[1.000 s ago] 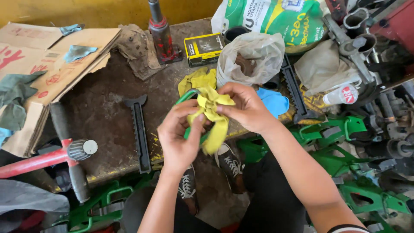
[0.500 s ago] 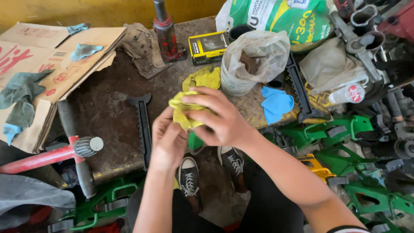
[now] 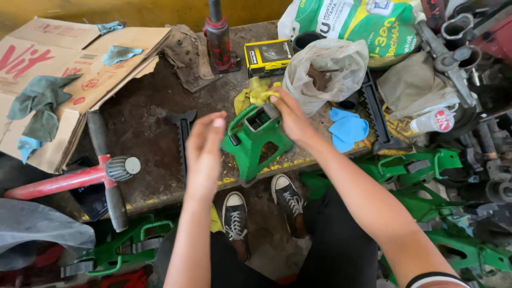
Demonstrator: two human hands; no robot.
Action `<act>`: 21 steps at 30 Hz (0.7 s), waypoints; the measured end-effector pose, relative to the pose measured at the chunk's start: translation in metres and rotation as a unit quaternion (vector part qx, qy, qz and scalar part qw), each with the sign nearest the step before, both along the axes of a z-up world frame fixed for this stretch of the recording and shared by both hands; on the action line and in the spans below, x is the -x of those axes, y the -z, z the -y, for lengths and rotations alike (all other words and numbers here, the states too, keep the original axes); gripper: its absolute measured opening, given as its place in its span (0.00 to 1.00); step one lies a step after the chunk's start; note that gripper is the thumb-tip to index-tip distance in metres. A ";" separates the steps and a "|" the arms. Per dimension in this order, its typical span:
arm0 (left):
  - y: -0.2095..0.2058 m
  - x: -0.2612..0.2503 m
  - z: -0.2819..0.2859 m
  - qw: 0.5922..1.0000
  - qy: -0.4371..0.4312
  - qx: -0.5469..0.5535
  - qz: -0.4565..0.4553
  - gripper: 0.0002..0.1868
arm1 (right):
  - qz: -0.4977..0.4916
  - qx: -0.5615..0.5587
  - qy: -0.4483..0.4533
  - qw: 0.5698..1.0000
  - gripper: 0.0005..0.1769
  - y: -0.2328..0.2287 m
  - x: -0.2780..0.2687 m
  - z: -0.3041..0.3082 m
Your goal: The person cleans a green metal part using a yellow cloth. They wipe the exterior and interior surfaces of the part, turning it over to access different sides.
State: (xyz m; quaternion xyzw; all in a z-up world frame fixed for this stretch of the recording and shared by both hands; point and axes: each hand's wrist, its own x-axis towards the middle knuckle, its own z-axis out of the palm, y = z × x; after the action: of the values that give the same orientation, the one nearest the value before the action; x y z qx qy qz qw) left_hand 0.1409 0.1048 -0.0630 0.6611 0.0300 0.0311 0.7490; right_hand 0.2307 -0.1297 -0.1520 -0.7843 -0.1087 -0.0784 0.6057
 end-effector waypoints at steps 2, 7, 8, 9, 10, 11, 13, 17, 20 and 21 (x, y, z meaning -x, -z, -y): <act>0.022 -0.012 0.019 0.999 -0.008 -0.030 -0.017 0.27 | -0.003 -0.052 -0.041 0.998 0.15 -0.011 -0.003 -0.006; 0.050 -0.015 0.036 0.987 0.024 -0.150 -0.047 0.33 | 0.020 -0.117 -0.121 0.986 0.18 -0.038 0.009 -0.022; 0.051 -0.015 0.035 0.980 0.048 -0.192 -0.024 0.35 | 0.043 -0.087 -0.118 0.988 0.16 -0.046 0.013 -0.023; 0.051 -0.017 0.036 0.970 0.072 -0.234 0.003 0.37 | 0.068 -0.056 -0.115 0.990 0.15 -0.056 0.015 -0.022; 0.049 -0.019 0.033 0.969 0.073 -0.234 0.001 0.37 | 0.065 -0.056 -0.113 0.990 0.15 -0.060 0.015 -0.022; 0.048 -0.020 0.030 0.965 0.080 -0.249 0.011 0.40 | 0.079 -0.010 -0.111 0.991 0.13 -0.064 0.016 -0.022; 0.036 -0.022 0.024 0.960 0.086 -0.267 0.018 0.43 | 0.089 0.034 -0.109 0.989 0.12 -0.070 0.014 -0.025; 0.017 -0.028 0.015 0.980 0.119 -0.150 -0.048 0.47 | 0.119 0.071 -0.092 0.986 0.11 -0.075 0.011 -0.032; 0.020 -0.030 0.014 0.983 0.137 -0.105 -0.066 0.45 | 0.119 0.045 -0.116 0.985 0.10 -0.076 0.009 -0.028; 0.021 -0.031 0.014 0.982 0.142 -0.106 -0.061 0.43 | 0.110 0.034 -0.132 0.984 0.09 -0.076 0.008 -0.025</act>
State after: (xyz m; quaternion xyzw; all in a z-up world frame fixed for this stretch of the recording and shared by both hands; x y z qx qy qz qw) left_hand 0.1717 0.0910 -0.0841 0.7351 -0.0220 -0.1125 0.6682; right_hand 0.2228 -0.1048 -0.0762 -0.7698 -0.2801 -0.0799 0.5679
